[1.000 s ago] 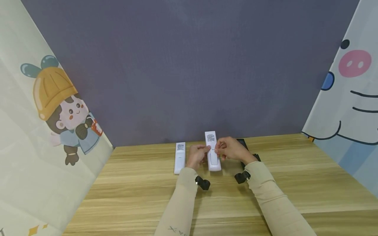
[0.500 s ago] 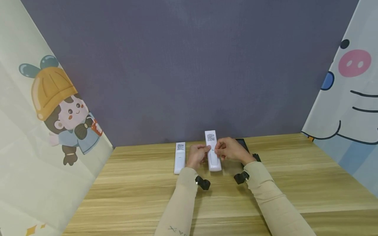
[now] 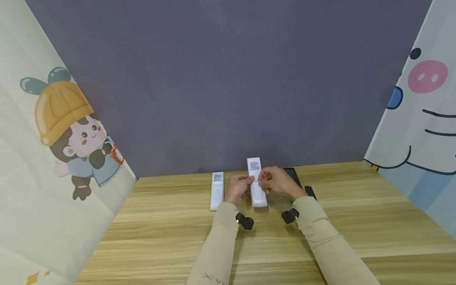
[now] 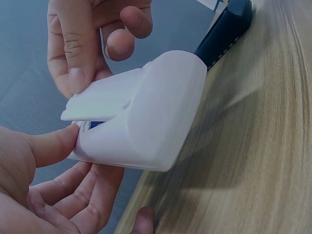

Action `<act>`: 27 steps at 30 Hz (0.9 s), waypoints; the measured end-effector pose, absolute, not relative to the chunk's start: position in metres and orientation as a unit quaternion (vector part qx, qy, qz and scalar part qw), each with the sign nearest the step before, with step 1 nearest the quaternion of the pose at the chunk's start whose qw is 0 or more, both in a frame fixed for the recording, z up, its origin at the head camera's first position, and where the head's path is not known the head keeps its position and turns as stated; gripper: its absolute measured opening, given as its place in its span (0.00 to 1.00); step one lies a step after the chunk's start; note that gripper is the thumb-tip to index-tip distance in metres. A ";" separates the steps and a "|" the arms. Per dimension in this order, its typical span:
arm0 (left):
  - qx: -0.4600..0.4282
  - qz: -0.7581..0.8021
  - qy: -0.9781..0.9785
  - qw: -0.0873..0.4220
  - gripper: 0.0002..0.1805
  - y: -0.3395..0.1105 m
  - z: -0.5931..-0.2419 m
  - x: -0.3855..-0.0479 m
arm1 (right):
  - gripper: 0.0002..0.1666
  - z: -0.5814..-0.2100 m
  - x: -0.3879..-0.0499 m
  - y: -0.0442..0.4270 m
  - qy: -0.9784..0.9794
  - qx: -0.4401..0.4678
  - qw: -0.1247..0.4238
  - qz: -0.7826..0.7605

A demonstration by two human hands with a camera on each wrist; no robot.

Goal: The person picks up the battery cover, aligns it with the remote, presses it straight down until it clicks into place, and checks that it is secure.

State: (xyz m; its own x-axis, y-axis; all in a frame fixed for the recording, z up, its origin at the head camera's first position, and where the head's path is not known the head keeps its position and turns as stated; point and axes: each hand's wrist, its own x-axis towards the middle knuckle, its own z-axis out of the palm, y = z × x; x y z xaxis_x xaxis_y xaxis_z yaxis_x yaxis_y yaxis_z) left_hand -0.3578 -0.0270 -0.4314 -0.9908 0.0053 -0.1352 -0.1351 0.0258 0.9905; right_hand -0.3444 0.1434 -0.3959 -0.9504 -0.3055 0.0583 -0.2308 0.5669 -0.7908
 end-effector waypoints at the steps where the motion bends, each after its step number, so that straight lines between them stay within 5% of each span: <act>1: -0.045 0.697 0.714 0.051 0.17 -0.027 -0.431 -0.358 | 0.03 -0.396 -0.344 0.143 0.886 -0.151 0.040 -0.437; 27: -0.051 0.692 0.719 0.047 0.17 -0.023 -0.431 -0.360 | 0.03 -0.405 -0.350 0.145 0.901 -0.157 0.003 -0.404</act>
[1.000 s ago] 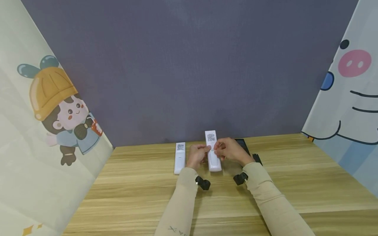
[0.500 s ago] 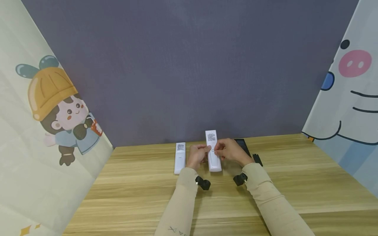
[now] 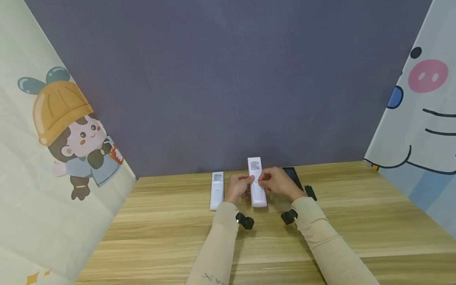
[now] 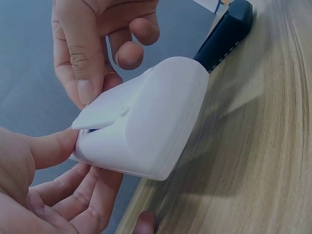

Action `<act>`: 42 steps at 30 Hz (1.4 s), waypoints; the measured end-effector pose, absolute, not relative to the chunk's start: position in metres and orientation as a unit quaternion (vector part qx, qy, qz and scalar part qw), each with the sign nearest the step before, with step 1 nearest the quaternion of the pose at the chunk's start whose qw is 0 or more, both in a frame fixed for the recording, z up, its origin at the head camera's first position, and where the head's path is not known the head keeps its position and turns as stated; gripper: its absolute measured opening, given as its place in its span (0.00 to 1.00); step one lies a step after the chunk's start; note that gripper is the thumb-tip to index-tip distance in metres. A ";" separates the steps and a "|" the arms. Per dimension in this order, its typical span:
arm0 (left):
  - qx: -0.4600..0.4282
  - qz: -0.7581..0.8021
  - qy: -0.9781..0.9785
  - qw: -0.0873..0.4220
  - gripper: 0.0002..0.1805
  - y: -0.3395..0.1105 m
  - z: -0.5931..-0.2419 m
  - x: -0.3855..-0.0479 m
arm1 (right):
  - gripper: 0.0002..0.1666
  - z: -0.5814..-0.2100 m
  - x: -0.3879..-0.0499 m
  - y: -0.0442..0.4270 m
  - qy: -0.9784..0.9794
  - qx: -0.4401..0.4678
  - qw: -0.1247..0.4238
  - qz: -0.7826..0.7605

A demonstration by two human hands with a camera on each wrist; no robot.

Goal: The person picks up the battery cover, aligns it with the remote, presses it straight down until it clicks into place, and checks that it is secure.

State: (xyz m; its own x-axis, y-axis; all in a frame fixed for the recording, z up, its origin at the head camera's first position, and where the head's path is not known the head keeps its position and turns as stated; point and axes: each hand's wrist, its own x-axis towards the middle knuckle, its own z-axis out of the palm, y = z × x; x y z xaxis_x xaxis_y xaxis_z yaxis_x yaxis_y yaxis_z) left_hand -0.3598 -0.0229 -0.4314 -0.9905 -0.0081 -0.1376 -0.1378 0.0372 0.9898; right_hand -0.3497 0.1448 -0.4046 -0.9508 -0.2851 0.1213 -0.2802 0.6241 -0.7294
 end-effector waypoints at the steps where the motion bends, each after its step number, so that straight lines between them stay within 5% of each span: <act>1: -0.050 0.692 0.718 0.046 0.17 -0.023 -0.432 -0.360 | 0.03 -0.404 -0.350 0.145 0.902 -0.156 0.002 -0.403; 26: -0.049 0.696 0.713 0.066 0.17 -0.025 -0.431 -0.360 | 0.05 -0.407 -0.348 0.142 0.876 -0.080 0.056 -0.473; 42: 0.000 0.682 0.720 0.127 0.30 -0.037 -0.428 -0.363 | 0.04 -0.404 -0.347 0.145 0.877 -0.077 0.054 -0.471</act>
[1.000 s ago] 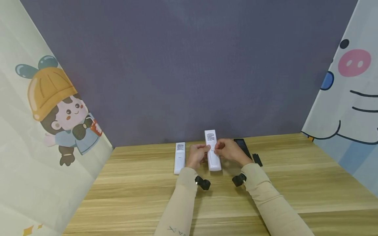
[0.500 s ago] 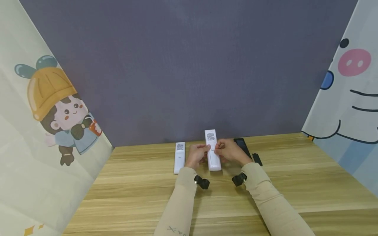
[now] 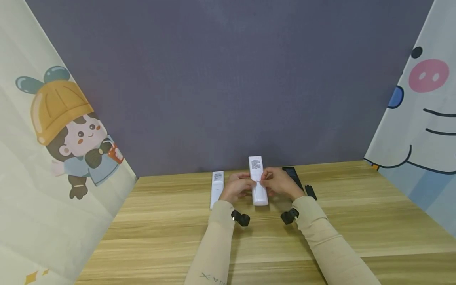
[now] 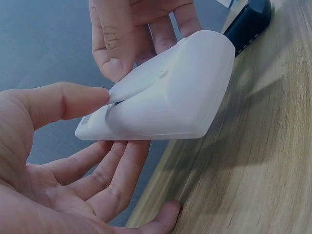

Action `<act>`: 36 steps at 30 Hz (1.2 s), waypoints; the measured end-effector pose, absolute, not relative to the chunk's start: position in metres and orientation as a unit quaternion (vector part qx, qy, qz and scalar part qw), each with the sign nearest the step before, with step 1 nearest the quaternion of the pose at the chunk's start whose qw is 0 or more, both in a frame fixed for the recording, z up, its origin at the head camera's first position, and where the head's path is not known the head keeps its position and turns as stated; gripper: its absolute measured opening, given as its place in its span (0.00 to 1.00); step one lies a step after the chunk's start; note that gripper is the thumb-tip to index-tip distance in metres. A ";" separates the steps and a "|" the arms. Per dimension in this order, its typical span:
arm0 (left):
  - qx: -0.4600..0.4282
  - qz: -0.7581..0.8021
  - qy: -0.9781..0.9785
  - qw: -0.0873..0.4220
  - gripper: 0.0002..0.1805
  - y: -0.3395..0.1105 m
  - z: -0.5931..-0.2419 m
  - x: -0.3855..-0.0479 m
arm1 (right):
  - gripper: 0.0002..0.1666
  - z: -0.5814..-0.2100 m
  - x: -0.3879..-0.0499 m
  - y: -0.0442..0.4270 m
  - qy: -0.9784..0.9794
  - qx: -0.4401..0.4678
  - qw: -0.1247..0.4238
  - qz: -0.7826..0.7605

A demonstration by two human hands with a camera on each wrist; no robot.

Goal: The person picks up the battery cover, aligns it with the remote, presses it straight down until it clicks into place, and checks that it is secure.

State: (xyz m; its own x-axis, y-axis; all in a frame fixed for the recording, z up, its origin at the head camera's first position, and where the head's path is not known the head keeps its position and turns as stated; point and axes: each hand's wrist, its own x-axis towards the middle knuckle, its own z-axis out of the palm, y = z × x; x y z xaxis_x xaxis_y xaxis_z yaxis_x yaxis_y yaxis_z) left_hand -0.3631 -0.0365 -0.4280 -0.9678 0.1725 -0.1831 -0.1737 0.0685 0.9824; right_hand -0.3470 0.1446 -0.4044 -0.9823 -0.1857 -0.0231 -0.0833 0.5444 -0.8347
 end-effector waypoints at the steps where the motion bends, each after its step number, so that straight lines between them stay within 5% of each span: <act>1: 0.001 0.681 0.722 0.126 0.30 -0.037 -0.428 -0.363 | 0.04 -0.404 -0.347 0.145 0.877 -0.077 0.054 -0.471; 36: 0.002 0.681 0.722 0.121 0.31 -0.034 -0.430 -0.365 | 0.05 -0.408 -0.348 0.145 0.882 -0.074 0.046 -0.463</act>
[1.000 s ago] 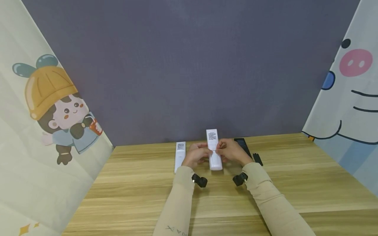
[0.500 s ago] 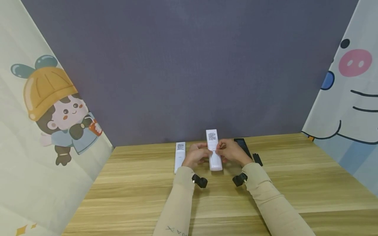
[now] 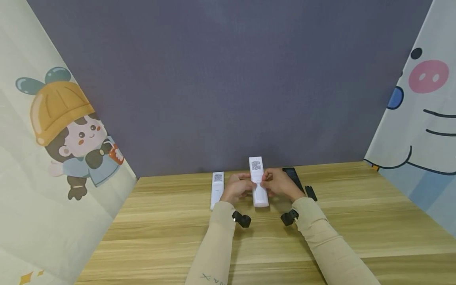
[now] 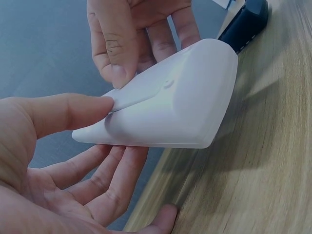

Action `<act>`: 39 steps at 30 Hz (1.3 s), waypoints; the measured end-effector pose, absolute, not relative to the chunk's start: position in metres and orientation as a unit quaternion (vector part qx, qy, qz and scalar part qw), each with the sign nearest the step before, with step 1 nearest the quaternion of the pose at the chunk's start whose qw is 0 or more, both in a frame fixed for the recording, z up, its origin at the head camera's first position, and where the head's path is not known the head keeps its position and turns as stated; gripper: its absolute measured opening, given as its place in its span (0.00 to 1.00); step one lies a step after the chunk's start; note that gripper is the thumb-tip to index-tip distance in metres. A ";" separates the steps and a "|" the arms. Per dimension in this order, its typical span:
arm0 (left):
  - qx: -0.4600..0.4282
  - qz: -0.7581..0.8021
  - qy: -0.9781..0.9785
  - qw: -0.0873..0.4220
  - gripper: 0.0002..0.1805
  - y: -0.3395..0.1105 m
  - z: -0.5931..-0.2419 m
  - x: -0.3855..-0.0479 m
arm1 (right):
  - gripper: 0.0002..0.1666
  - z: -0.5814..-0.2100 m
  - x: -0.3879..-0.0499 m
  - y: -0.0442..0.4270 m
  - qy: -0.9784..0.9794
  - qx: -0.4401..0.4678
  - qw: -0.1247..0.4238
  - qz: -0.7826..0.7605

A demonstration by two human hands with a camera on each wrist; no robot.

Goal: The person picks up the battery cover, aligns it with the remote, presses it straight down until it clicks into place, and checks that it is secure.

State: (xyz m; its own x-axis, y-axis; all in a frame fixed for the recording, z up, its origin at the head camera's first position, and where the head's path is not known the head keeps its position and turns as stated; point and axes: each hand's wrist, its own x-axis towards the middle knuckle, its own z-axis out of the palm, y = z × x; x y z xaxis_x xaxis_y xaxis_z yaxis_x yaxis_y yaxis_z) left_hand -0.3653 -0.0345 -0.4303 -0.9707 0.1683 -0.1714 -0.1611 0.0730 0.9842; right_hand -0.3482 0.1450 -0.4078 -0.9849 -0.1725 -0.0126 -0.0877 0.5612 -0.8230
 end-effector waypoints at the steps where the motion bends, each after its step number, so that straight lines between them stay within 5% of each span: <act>1: 0.002 0.680 0.723 0.121 0.31 -0.034 -0.430 -0.365 | 0.06 -0.408 -0.348 0.145 0.883 -0.074 0.045 -0.462; 39: -0.008 0.662 0.744 0.090 0.30 -0.027 -0.428 -0.360 | 0.10 -0.413 -0.350 0.143 0.896 -0.053 0.036 -0.439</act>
State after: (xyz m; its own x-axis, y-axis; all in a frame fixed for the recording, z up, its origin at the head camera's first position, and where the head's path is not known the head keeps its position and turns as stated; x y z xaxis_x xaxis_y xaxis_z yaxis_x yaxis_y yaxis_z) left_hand -0.3597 -0.0268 -0.4284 -0.9838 0.1064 -0.1440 -0.1307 0.1227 0.9838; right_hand -0.3503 0.1425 -0.4125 -0.9917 -0.1275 -0.0183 -0.0637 0.6085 -0.7910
